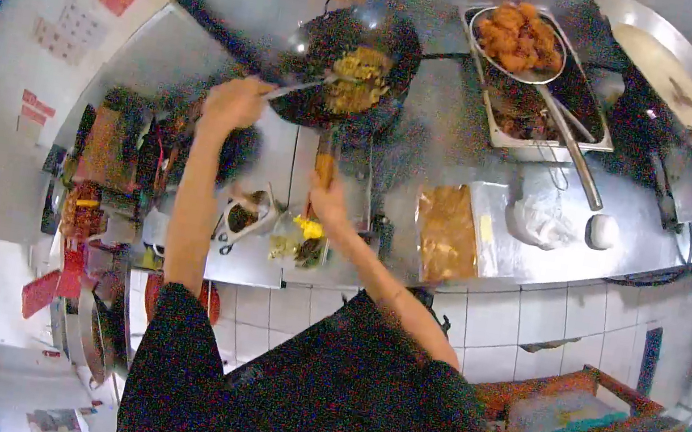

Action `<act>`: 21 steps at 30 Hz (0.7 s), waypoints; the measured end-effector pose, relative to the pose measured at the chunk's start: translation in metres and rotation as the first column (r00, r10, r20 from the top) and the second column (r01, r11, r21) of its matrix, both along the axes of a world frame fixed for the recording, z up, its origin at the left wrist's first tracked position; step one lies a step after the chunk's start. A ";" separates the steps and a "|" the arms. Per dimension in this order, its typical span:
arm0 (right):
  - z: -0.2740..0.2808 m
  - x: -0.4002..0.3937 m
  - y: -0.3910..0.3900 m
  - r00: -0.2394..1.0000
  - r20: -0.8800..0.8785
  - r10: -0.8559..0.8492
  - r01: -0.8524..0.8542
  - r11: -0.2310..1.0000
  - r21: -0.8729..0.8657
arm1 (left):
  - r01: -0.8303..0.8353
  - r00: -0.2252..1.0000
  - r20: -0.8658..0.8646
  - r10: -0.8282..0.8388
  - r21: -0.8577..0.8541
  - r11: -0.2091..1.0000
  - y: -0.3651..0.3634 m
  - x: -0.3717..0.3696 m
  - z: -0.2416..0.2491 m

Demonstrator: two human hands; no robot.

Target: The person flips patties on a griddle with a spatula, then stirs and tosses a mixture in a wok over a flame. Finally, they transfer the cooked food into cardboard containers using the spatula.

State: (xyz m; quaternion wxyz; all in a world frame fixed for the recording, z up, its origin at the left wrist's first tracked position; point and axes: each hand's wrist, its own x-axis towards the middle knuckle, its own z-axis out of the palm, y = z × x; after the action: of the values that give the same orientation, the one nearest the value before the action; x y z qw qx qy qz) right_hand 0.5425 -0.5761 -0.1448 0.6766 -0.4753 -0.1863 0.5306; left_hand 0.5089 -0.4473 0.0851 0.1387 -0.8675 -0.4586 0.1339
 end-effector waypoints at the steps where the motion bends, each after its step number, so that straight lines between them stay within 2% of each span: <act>1: 0.029 0.008 -0.015 0.987 -0.156 0.039 -0.045 0.998 -0.033 | 0.053 0.990 0.133 -0.054 0.011 0.999 -0.001 -0.020 0.005; 2: 0.024 0.014 -0.008 0.988 -0.154 0.025 -0.030 0.999 -0.029 | 0.102 0.960 0.259 -0.104 0.020 0.995 -0.005 -0.032 0.006; 4: 0.004 0.001 0.001 0.999 -0.028 -0.040 0.039 0.999 -0.027 | 0.117 0.966 0.227 -0.123 0.040 0.992 -0.018 -0.027 0.003; 6: -0.004 -0.010 -0.009 0.993 -0.102 0.061 -0.065 0.997 -0.036 | 0.066 0.991 0.114 -0.067 0.006 0.998 -0.004 -0.018 -0.020; 7: 0.007 -0.010 -0.011 0.992 -0.124 0.019 -0.030 0.996 -0.085 | 0.058 0.998 0.025 -0.058 0.014 0.998 0.001 -0.021 -0.016; 8: 0.018 -0.003 -0.009 0.989 -0.140 -0.040 0.023 0.992 -0.126 | 0.072 0.997 0.028 -0.072 0.030 0.997 -0.001 -0.029 -0.011; 10: 0.008 0.006 -0.002 0.991 -0.131 -0.024 0.014 0.997 -0.081 | 0.101 0.979 0.167 -0.113 0.076 0.992 -0.051 -0.052 0.011; 11: 0.004 0.003 0.003 0.994 -0.110 -0.015 0.005 0.996 -0.090 | 0.077 0.971 0.225 -0.085 0.043 0.996 -0.050 -0.063 0.004; 12: 0.001 -0.005 0.003 0.995 -0.095 0.007 -0.017 0.994 -0.105 | 0.073 0.973 0.215 -0.079 0.037 0.997 -0.050 -0.055 -0.001; 14: 0.007 -0.015 -0.004 0.996 -0.083 0.026 -0.031 0.998 -0.056 | 0.028 0.996 0.082 -0.030 0.029 0.999 -0.046 -0.034 -0.015; 15: 0.015 -0.016 -0.007 0.993 -0.118 0.018 -0.025 0.998 -0.056 | 0.035 0.991 0.130 -0.038 0.031 0.999 -0.029 -0.040 -0.028; 18: 0.023 0.001 -0.011 0.991 -0.137 0.012 -0.016 1.000 -0.023 | 0.092 0.974 0.196 -0.115 0.123 0.988 -0.051 -0.065 -0.002; 19: 0.023 0.003 -0.011 0.989 -0.147 -0.014 0.011 1.000 -0.023 | 0.104 0.943 0.311 -0.120 0.067 0.992 -0.061 -0.071 0.005; 20: 0.023 -0.002 -0.010 0.985 -0.167 -0.031 0.026 0.999 -0.028 | 0.112 0.943 0.307 -0.127 0.068 0.991 -0.052 -0.064 -0.001; 21: 0.009 -0.007 -0.001 0.994 -0.109 0.006 -0.016 0.996 -0.091 | 0.098 0.969 0.217 -0.115 0.085 0.991 -0.039 -0.056 -0.020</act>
State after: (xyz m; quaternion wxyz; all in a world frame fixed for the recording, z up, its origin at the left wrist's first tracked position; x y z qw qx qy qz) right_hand 0.5351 -0.5774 -0.1353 0.6604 -0.4752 -0.1271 0.5673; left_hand 0.4526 -0.4861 0.0652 0.1257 -0.8947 -0.4285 0.0119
